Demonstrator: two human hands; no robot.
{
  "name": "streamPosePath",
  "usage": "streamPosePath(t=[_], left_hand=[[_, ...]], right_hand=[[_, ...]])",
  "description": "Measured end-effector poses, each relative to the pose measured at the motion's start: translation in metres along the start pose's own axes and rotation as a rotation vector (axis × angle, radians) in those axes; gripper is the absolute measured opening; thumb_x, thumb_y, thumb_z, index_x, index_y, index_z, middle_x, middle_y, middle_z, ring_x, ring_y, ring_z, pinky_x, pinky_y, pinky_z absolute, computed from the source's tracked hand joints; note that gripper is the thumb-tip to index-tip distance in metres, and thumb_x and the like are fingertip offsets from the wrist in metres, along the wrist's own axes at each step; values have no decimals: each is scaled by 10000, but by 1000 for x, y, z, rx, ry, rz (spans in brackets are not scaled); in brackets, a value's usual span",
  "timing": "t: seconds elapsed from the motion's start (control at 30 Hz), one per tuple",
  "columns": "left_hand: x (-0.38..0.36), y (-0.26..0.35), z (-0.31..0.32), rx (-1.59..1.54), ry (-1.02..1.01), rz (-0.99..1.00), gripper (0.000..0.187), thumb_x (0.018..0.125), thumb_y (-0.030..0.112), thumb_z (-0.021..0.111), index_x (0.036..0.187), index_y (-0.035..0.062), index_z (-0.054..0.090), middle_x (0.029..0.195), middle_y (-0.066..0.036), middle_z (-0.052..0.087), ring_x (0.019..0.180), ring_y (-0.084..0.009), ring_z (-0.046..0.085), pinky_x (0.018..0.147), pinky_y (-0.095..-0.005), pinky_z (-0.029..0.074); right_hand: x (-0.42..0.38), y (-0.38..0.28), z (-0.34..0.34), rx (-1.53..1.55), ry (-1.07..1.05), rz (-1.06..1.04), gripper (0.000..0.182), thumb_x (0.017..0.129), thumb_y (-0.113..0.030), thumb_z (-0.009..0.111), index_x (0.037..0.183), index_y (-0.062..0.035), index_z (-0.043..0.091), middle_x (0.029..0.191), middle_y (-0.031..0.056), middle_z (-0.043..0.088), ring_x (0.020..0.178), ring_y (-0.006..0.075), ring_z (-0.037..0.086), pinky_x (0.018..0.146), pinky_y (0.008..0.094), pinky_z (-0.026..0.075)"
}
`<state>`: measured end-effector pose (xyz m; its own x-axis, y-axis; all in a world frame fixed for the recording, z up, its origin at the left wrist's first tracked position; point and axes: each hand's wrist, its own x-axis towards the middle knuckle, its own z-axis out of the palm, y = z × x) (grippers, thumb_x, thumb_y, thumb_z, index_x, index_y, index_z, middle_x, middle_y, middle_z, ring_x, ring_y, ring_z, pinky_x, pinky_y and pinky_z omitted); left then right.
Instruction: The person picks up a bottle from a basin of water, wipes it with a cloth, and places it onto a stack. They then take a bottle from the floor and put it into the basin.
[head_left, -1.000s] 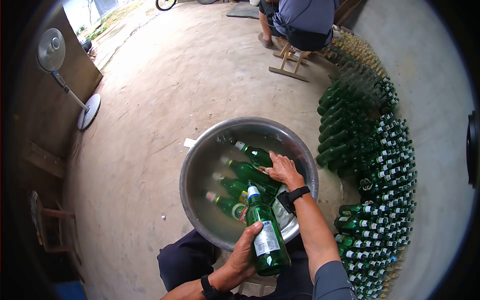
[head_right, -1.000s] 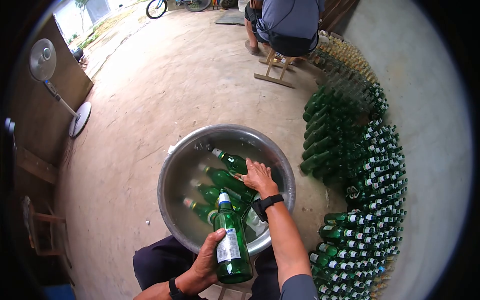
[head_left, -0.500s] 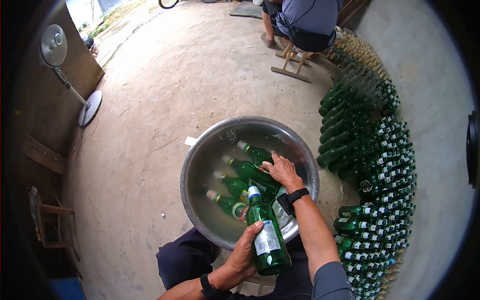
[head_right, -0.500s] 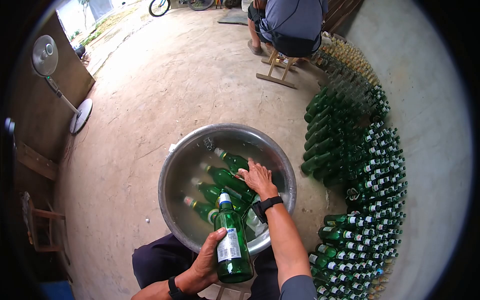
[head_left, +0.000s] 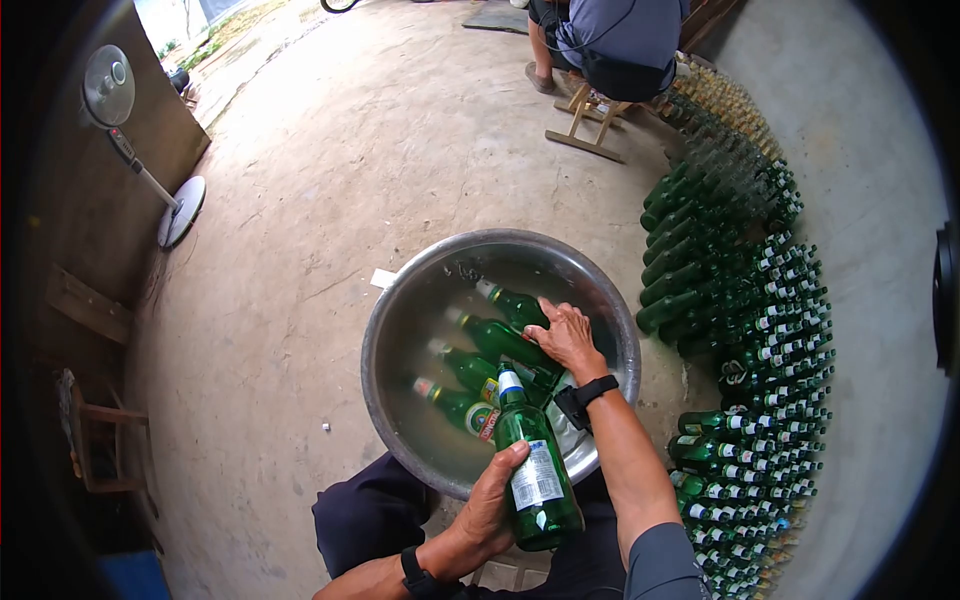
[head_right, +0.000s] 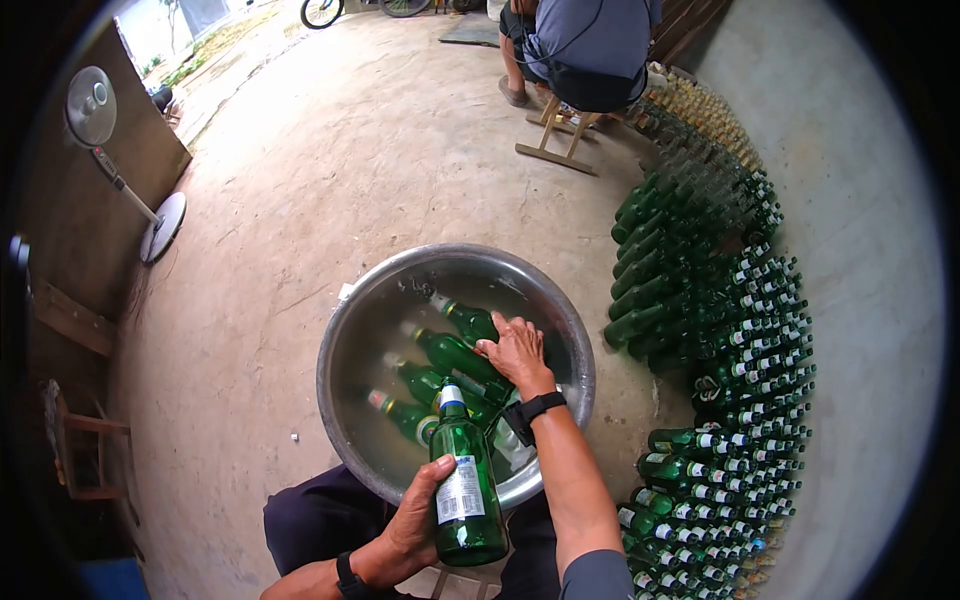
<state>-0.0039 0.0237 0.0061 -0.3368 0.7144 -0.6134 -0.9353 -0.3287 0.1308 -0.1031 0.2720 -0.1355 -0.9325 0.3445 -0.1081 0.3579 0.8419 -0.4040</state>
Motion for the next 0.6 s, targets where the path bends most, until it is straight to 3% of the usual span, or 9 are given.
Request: streamPosePath(t=[0.07,0.27,0.33,0.37,0.47,0.5,0.6], left_hand=[[0,0,0,1,-1,6,423,938,399,652,1149,41,570,948,-98,680,809,-231,713,776,-425,620],[-1,1,1,-12,-22,-24,419,931,406,655,1130,46,571,914,-96,678,796,-234,714,771,-428,620],[0,1,0,-10,0,-11,415,933,405,653,1128,48,570,909,-93,678,793,-233,713,773,-424,620],[0,1,0,-12,1,-10,415,933,405,653,1128,48,570,909,-93,678,793,-233,713,773,-424,620],[-1,2,0,-14,-7,-15,412,935,402,652,1131,49,569,908,-89,678,790,-230,713,775,-421,620],[-1,2,0,-18,-17,-18,411,935,401,653,1132,50,569,909,-88,677,792,-228,712,774,-420,620],[-1,2,-1,-28,-15,-19,410,935,400,654,1134,51,568,912,-86,675,796,-224,711,774,-418,619]], right_hand=[[1,-1,2,-6,15,-11,664,824,-411,727,1381,-89,563,1143,258,645,1120,419,603,964,476,485],[9,24,16,75,-43,-7,639,876,-354,692,1421,-71,518,1351,253,579,1268,420,535,1073,490,426],[22,44,21,336,-125,-77,603,902,-306,658,1421,-31,519,1419,260,532,1315,390,520,1117,431,401],[21,46,14,314,-129,-51,542,910,-258,628,1387,-12,551,1376,270,564,1292,372,550,1106,393,413],[17,33,-10,302,-204,45,519,905,-249,628,1358,-1,575,1319,270,604,1258,381,576,1077,404,441],[17,31,-13,319,-224,69,565,887,-229,654,1351,75,550,1355,262,590,1282,337,577,1101,348,424],[18,41,-10,305,-233,4,596,884,-255,669,1363,74,537,1341,262,602,1273,324,587,1096,349,428]])
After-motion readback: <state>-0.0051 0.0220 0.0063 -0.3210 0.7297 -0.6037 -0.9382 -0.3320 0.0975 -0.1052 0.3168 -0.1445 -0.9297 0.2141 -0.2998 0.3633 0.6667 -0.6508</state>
